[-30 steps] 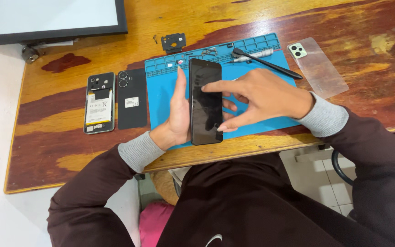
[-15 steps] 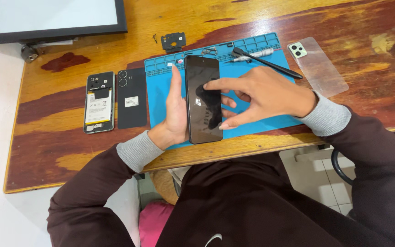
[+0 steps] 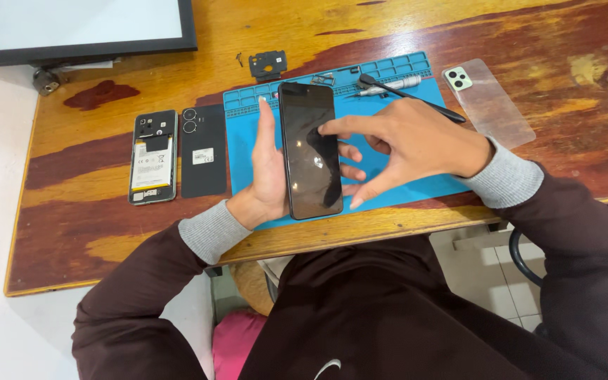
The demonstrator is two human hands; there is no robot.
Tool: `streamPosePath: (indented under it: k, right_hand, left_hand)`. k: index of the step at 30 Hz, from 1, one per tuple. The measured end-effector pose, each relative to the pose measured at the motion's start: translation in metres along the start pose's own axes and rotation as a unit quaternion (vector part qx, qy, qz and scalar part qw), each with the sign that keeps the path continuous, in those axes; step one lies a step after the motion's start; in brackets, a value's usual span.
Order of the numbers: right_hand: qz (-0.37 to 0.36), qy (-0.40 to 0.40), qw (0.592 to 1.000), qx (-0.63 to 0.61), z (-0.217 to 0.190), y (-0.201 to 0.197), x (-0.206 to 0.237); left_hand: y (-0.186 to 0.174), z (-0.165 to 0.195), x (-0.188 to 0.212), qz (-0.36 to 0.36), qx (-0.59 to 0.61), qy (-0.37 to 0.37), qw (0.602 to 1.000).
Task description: The person reassembles a disassembled smartphone on a blue mat, using tweezers to place and secure internal components. They then power on the device and test the touchscreen by swiping and tapping across the screen.
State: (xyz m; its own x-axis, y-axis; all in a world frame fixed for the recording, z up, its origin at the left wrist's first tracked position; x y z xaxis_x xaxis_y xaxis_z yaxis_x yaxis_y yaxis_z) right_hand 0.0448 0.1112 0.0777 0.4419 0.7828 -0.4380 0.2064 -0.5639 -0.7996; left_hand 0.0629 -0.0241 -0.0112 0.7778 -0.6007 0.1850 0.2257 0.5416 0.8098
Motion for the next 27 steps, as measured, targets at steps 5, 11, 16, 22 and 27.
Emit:
streamPosePath:
  k: [5, 11, 16, 22, 27]
  right_hand:
    - [-0.004, 0.032, 0.999, 0.031, 0.0078, -0.0003, 0.0002]
    - [-0.007, 0.04, 0.999, 0.024, 0.0087, -0.0009, 0.0009]
    - [0.002, 0.02, 1.0, 0.004, 0.0053, -0.0026, 0.0002]
    - [0.01, 0.021, 1.0, 0.016, 0.0056, -0.0064, 0.0008]
    - [0.017, 0.031, 0.999, 0.023, 0.0063, -0.0072, 0.0008]
  left_hand:
    - [0.0025, 0.0008, 0.0001, -0.02, 0.005, 0.004, 1.0]
    - [0.0006, 0.0022, 0.0017, -0.013, -0.015, 0.008, 1.0]
    - [-0.0007, 0.003, 0.001, -0.002, -0.014, 0.011, 1.0]
    - [0.0018, 0.005, 0.0, -0.012, -0.006, 0.013, 1.0]
    - [0.0026, 0.0056, 0.001, -0.008, -0.018, 0.02, 1.0]
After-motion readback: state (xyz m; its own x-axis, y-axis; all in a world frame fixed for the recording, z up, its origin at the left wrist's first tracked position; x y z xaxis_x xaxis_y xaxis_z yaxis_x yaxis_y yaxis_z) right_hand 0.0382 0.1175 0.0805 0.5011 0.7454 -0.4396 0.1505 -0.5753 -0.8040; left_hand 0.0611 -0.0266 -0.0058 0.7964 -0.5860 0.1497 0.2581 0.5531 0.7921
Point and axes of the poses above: each hand's wrist, its own x-axis away from the middle knuckle, its own y-axis out of the palm, z = x × y, the point moved 7 cm from there along -x, towards the middle knuckle, and after that the axes turned 6 degrees about z, right-handed, at the moved point
